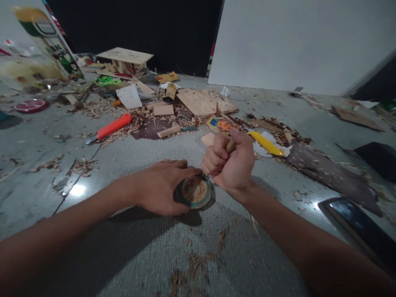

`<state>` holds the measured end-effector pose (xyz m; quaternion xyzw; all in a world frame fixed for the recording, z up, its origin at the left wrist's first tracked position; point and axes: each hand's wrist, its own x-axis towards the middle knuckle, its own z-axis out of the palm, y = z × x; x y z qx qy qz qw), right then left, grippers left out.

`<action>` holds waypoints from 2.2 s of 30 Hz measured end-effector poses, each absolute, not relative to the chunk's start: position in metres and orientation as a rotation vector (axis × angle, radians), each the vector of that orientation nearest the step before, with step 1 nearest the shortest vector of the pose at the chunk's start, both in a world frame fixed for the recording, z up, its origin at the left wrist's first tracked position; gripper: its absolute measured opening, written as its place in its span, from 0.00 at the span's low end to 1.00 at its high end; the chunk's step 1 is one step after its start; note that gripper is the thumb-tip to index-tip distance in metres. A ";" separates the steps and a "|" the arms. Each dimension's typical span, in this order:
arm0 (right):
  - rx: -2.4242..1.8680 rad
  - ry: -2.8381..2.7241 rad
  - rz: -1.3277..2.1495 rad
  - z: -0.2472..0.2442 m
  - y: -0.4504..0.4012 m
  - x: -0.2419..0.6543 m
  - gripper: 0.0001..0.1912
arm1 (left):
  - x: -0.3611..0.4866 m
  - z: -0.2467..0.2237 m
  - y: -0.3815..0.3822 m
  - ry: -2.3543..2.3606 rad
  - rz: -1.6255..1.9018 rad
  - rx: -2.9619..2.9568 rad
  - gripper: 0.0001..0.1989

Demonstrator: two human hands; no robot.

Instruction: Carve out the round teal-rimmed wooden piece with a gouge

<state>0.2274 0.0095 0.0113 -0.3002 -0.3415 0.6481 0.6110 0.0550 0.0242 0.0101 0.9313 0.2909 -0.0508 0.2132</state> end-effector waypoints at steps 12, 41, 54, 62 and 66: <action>-0.622 -1.076 1.546 0.010 0.003 0.229 0.27 | 0.063 0.001 0.020 0.918 0.015 2.535 0.29; -0.675 -1.170 1.431 0.014 -0.020 0.229 0.29 | 0.064 -0.002 0.016 0.987 0.126 2.614 0.30; -0.709 -0.784 1.410 0.010 -0.004 0.234 0.26 | 0.064 0.016 0.005 1.214 -0.166 2.646 0.42; -0.632 -0.901 1.414 0.007 0.001 0.237 0.26 | 0.069 0.003 0.004 1.145 -0.047 2.603 0.39; -0.583 -1.011 1.414 0.006 0.001 0.236 0.27 | 0.070 0.001 0.006 1.121 -0.019 2.574 0.39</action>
